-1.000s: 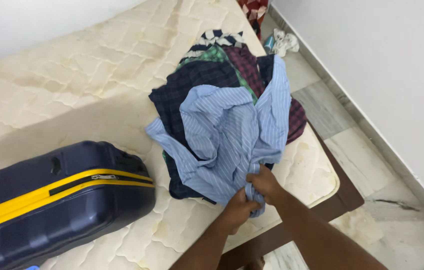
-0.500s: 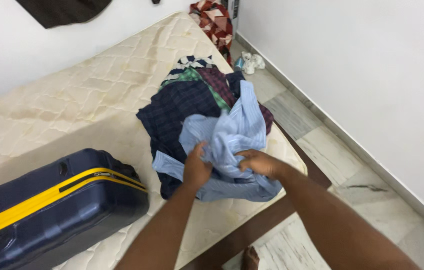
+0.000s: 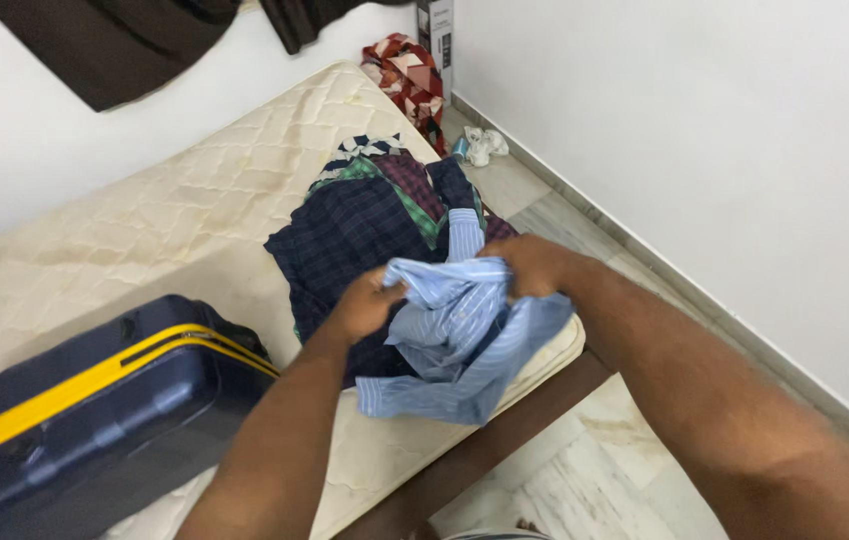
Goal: The person buttons a patterned shirt on a bed, places it on a blue hanger, and hangs it in a wardrobe. Then the person buttons a light blue striped shirt, places it on a hanger, and hangs it in the wardrobe.
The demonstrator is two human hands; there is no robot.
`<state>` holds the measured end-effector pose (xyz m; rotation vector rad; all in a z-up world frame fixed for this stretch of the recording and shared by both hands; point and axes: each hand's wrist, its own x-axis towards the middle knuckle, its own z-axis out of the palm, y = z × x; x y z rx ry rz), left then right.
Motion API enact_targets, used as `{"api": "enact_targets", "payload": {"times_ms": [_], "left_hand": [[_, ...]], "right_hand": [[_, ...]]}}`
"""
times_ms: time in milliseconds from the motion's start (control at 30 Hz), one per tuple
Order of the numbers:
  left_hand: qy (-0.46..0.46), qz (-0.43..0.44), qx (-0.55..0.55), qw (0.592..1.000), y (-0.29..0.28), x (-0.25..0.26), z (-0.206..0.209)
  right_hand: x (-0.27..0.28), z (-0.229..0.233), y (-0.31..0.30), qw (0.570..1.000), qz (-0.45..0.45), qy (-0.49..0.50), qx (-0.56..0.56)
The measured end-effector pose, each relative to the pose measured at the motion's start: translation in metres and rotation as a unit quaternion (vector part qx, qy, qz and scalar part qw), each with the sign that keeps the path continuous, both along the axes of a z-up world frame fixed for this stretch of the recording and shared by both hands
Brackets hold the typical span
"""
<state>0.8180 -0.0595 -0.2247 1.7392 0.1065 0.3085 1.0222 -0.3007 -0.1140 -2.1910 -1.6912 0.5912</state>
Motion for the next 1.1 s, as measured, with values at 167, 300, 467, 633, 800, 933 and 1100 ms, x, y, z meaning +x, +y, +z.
{"api": "enact_targets", "payload": {"times_ms": [167,300,467,633,800,933,1100], "left_hand": [[0.056,0.129,0.107,0.984,-0.025,-0.023,0.072],[0.070,0.201,0.184,0.960,-0.052,-0.052,0.117],[0.009,0.230,0.149,0.962,-0.062,-0.098,0.126],[0.009,0.311,0.049,0.949,-0.069,-0.158,0.123],[0.095,0.419,0.132,0.893,-0.070,-0.229,0.127],[0.146,0.397,0.144,0.895,-0.072,-0.292,0.140],[0.385,0.313,0.351,0.794,-0.070,-0.359,0.152]], "right_hand": [[0.012,0.006,-0.016,0.982,-0.037,-0.133,0.125],[-0.002,0.014,-0.024,0.972,-0.108,-0.172,0.122],[-0.019,0.010,-0.013,0.964,-0.099,-0.165,0.183],[-0.019,-0.021,0.019,0.985,-0.040,-0.078,0.152],[-0.052,-0.032,0.060,0.987,0.030,0.075,0.136],[-0.094,0.004,0.078,0.982,0.144,0.076,0.091],[-0.148,0.026,0.110,0.951,0.287,-0.108,-0.024]]}}
